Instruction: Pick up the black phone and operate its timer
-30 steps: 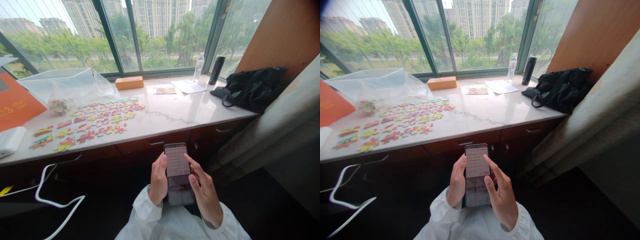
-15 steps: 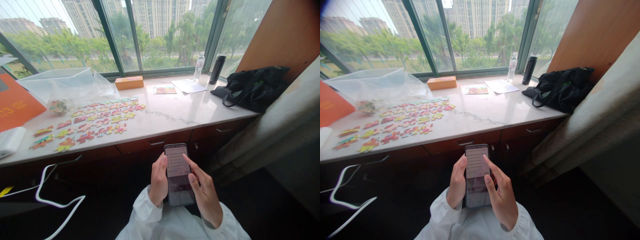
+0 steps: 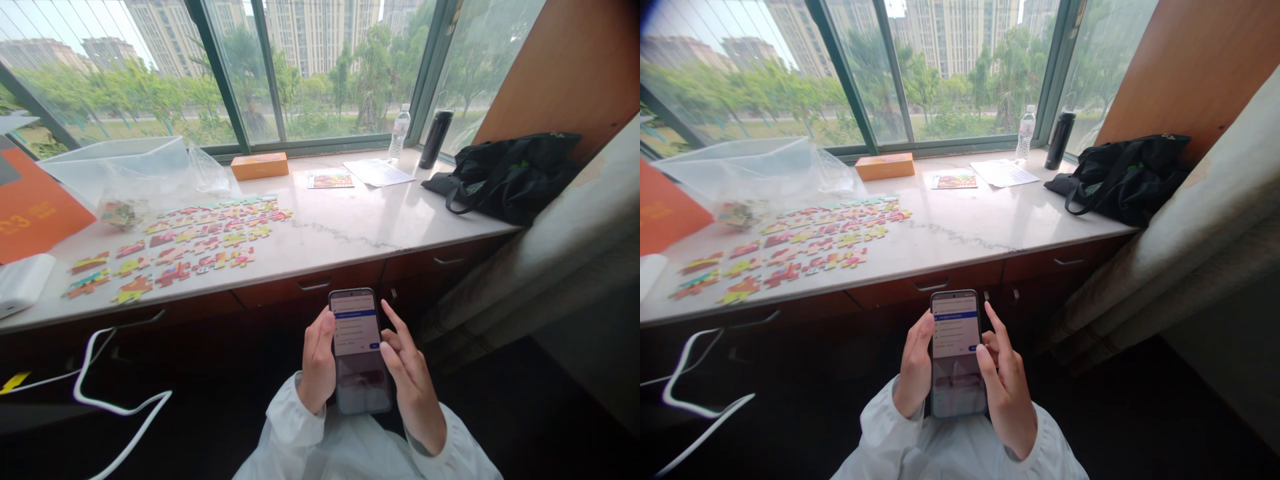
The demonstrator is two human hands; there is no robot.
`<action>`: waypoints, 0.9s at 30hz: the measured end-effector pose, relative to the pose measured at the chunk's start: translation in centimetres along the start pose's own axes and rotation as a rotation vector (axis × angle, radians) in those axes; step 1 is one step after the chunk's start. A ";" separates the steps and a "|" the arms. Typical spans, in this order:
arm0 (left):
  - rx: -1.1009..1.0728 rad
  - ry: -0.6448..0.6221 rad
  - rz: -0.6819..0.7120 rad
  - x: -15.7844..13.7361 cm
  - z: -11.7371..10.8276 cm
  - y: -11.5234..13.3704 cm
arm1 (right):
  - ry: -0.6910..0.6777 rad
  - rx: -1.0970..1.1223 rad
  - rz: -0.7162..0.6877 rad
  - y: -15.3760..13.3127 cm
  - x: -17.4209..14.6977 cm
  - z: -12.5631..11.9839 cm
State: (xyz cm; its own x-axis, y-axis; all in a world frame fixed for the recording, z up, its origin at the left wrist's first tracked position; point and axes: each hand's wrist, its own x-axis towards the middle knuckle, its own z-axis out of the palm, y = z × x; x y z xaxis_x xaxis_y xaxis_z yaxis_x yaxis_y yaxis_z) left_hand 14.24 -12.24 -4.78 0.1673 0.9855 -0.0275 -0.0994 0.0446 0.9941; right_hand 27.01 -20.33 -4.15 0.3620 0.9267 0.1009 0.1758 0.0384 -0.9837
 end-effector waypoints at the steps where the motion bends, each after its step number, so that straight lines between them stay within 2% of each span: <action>1: -0.002 -0.006 -0.002 0.0 0.0 0.1 | 0.004 0.000 0.001 0.0 0.0 0.0; 13: -0.011 -0.014 -0.029 0.0 -0.1 -0.5 | 0.029 0.025 -0.004 0.3 0.0 0.2; 20: 0.008 0.041 -0.036 0.1 -0.3 -0.8 | -0.004 0.057 0.020 0.5 0.0 0.1; 27: -0.031 -0.066 -0.071 0.4 -0.2 -0.3 | -0.024 0.066 0.029 0.3 0.1 0.0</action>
State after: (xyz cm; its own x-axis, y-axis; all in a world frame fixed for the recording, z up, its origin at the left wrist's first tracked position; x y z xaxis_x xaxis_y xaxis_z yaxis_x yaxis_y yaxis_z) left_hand 14.12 -11.80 -5.07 0.2388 0.9669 -0.0894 -0.1148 0.1195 0.9862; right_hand 27.07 -20.21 -4.43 0.3435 0.9366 0.0690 0.1046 0.0348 -0.9939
